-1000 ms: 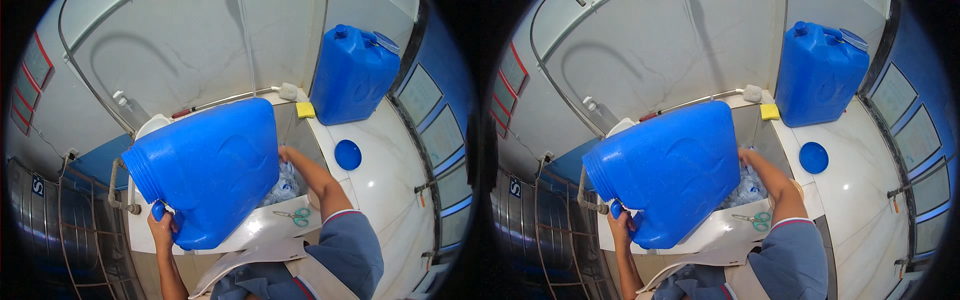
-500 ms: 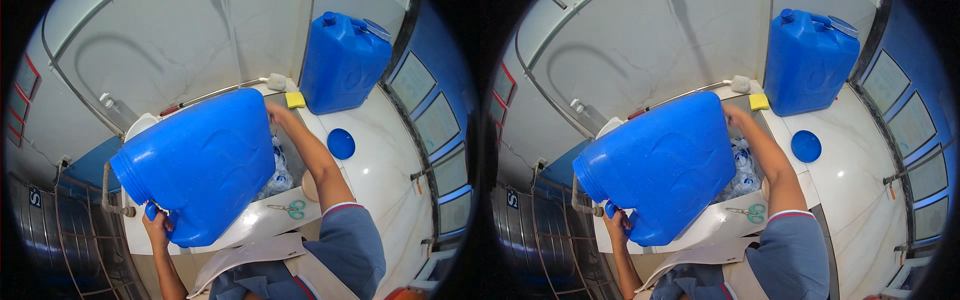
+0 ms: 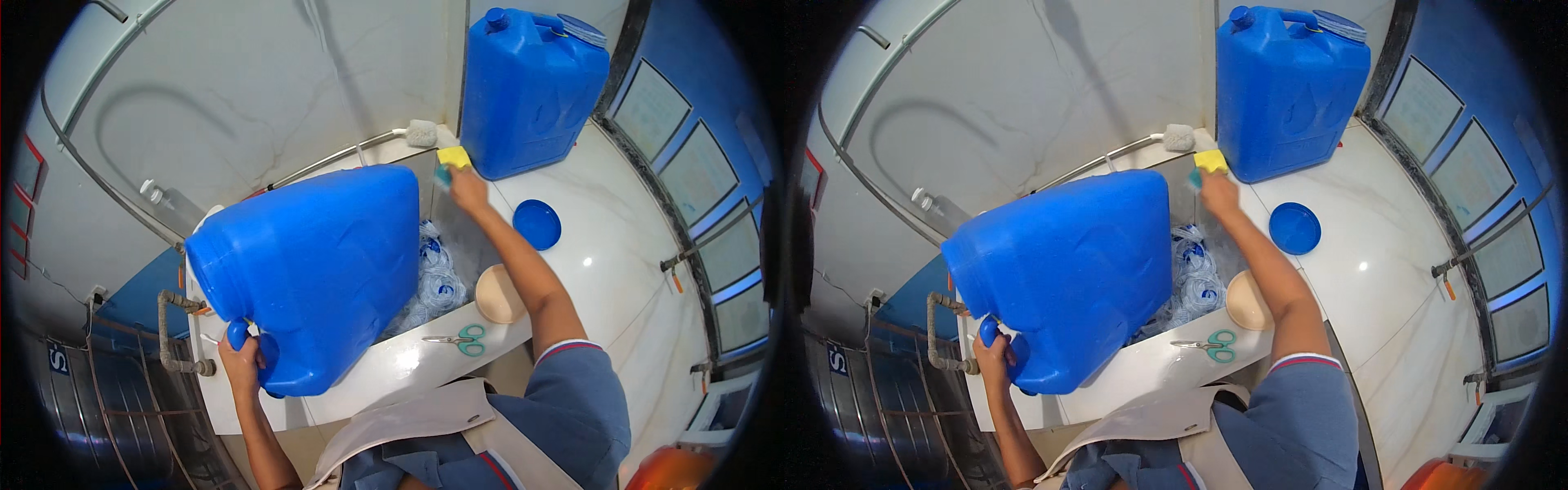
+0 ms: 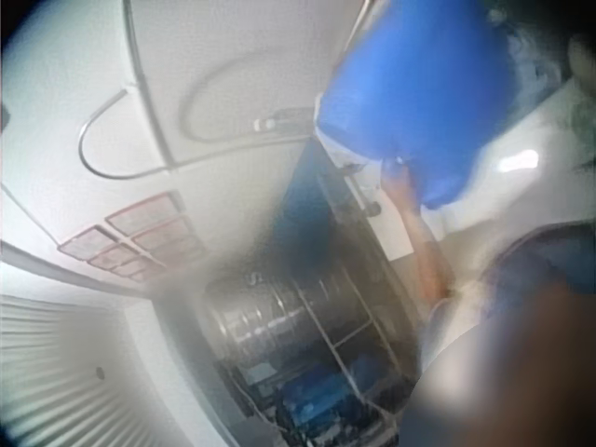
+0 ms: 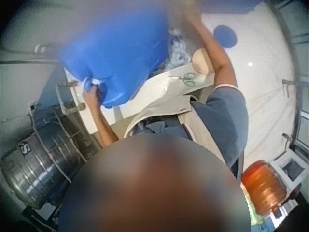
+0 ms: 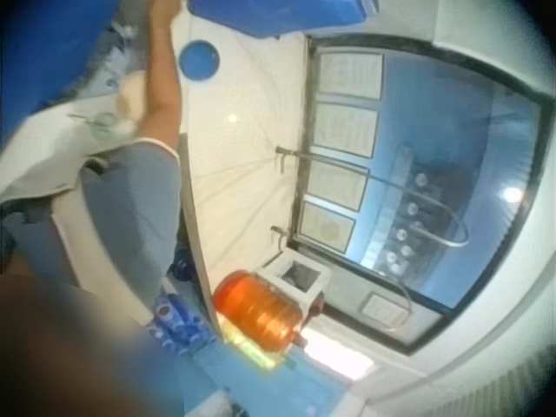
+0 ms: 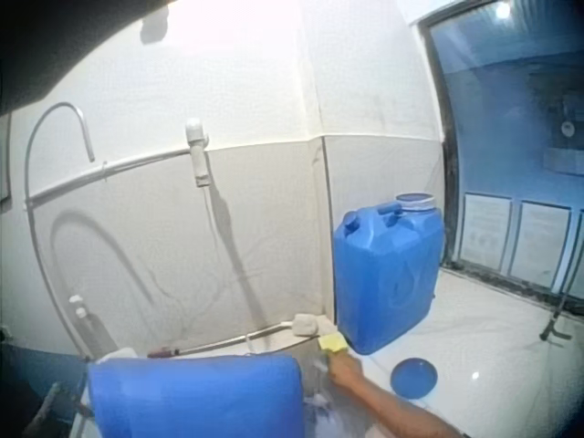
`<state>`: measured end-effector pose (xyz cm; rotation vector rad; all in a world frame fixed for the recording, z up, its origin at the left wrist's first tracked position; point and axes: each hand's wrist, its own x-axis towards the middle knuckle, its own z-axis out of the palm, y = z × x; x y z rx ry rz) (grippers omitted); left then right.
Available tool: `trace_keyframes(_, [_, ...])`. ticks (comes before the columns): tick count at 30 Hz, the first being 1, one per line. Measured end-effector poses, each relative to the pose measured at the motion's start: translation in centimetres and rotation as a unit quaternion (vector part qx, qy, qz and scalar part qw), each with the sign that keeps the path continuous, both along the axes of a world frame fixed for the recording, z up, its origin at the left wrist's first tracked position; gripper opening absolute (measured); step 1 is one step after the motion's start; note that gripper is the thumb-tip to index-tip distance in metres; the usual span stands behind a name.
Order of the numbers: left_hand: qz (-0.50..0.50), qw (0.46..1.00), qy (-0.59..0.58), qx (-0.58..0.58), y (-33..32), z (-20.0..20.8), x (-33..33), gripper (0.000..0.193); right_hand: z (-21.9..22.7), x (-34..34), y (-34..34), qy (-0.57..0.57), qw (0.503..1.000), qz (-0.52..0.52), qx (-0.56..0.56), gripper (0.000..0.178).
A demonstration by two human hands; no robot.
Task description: The person cleans a blue plastic container with a sponge and water, then seals the necks of two large water jugs with plastic wrap and a heat gun. The person also uses scissors to trim excess plastic from the container's opening.
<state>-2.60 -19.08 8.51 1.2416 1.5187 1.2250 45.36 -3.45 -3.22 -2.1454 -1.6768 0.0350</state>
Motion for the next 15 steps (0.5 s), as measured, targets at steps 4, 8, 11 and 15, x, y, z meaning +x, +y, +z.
trace_keyframes(4, [-0.094,0.992,0.081,-0.003,3.4,0.3,3.5,0.011,-2.3,5.8,-4.6,-0.195,0.975,-0.067,0.08,0.031])
trace_keyframes(8, [-0.13,0.965,0.228,0.007,5.7,-1.3,6.1,0.019,-1.9,5.0,-3.5,-0.336,0.92,-0.069,0.188,0.03])
trace_keyframes(11, [-0.137,0.945,0.297,-0.004,7.1,-2.7,8.6,0.023,4.5,-0.2,0.5,-0.117,0.98,-0.003,0.162,0.026])
trace_keyframes(15, [-0.169,0.938,0.304,-0.006,9.3,-6.0,11.1,0.026,9.7,-8.2,8.1,0.165,0.967,0.191,0.037,0.018])
